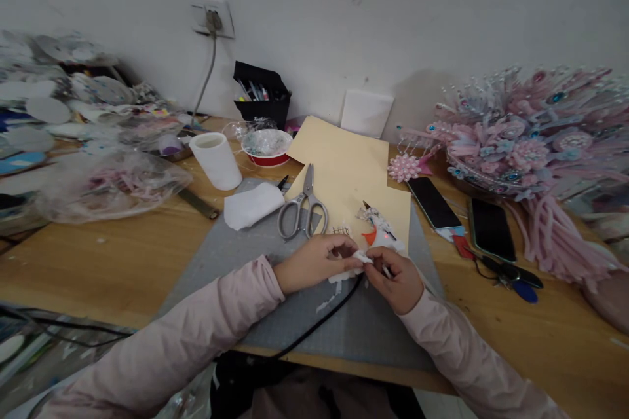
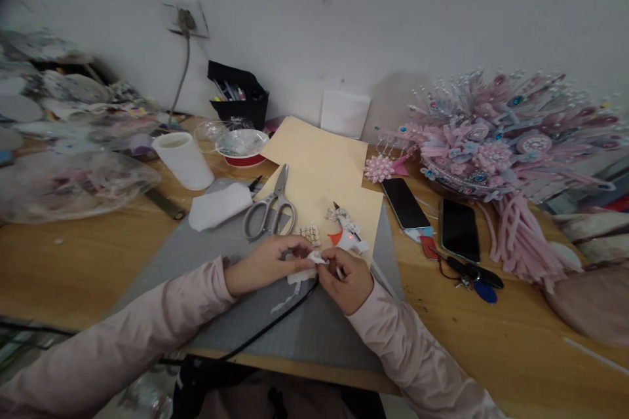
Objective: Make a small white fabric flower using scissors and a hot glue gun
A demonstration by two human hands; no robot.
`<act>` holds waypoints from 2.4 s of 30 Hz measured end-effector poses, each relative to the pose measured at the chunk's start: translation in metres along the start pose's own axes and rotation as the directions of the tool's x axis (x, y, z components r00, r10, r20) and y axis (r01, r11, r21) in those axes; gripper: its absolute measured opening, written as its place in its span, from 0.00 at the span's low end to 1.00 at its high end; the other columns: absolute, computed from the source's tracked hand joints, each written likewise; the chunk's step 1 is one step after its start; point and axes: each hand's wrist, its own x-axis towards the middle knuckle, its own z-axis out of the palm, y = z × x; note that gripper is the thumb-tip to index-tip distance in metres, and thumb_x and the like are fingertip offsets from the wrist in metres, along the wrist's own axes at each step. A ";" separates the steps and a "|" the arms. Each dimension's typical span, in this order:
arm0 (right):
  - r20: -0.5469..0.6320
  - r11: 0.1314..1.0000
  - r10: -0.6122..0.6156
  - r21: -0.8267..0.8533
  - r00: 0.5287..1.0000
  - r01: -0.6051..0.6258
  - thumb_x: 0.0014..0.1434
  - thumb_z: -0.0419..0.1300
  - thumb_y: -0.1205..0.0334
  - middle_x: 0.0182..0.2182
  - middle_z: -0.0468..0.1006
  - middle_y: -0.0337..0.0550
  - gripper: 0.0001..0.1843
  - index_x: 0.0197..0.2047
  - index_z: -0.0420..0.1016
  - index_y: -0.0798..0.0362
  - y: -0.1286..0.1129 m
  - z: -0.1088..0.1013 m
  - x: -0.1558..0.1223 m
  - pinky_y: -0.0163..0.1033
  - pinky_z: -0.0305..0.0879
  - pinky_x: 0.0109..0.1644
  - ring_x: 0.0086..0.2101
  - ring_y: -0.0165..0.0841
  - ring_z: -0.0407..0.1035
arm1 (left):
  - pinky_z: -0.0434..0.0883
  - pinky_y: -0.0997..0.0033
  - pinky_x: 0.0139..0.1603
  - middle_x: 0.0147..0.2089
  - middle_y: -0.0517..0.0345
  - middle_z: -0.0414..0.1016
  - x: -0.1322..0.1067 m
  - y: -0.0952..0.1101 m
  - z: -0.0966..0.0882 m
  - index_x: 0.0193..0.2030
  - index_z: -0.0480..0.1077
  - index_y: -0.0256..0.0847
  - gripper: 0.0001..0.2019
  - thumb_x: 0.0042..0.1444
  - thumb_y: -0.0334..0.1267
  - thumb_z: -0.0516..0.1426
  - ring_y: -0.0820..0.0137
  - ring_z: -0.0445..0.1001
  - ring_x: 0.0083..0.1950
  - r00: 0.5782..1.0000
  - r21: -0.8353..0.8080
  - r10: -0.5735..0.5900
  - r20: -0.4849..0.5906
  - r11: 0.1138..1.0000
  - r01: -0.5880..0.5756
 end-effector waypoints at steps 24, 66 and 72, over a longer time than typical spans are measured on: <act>0.002 0.788 -0.025 -0.615 1.000 0.021 0.54 0.53 0.62 0.29 0.79 0.43 0.11 0.40 0.73 0.49 -0.001 0.008 0.052 0.35 0.58 0.27 0.27 0.35 0.71 | 0.63 0.73 0.32 0.28 0.58 0.71 0.041 -0.011 -0.027 0.30 0.68 0.36 0.06 0.47 0.36 0.54 0.71 0.69 0.31 0.933 0.051 -0.225 -0.280 0.967 0.249; -0.026 0.815 -0.184 -0.564 0.983 0.138 0.56 0.50 0.57 0.22 0.76 0.39 0.15 0.37 0.76 0.50 0.016 0.011 0.050 0.31 0.57 0.28 0.22 0.28 0.66 | 0.57 0.66 0.45 0.44 0.56 0.72 0.027 -0.017 -0.045 0.43 0.65 0.40 0.09 0.54 0.33 0.50 0.68 0.67 0.47 0.927 0.667 0.371 0.056 0.676 -0.312; -0.030 0.817 -0.209 -0.555 0.978 0.157 0.57 0.49 0.55 0.23 0.76 0.39 0.15 0.36 0.76 0.50 0.018 0.013 0.050 0.31 0.56 0.27 0.21 0.28 0.65 | 0.55 0.66 0.44 0.41 0.59 0.74 0.026 -0.016 -0.044 0.40 0.66 0.41 0.08 0.54 0.39 0.51 0.70 0.69 0.44 0.907 0.736 0.418 0.049 0.599 -0.315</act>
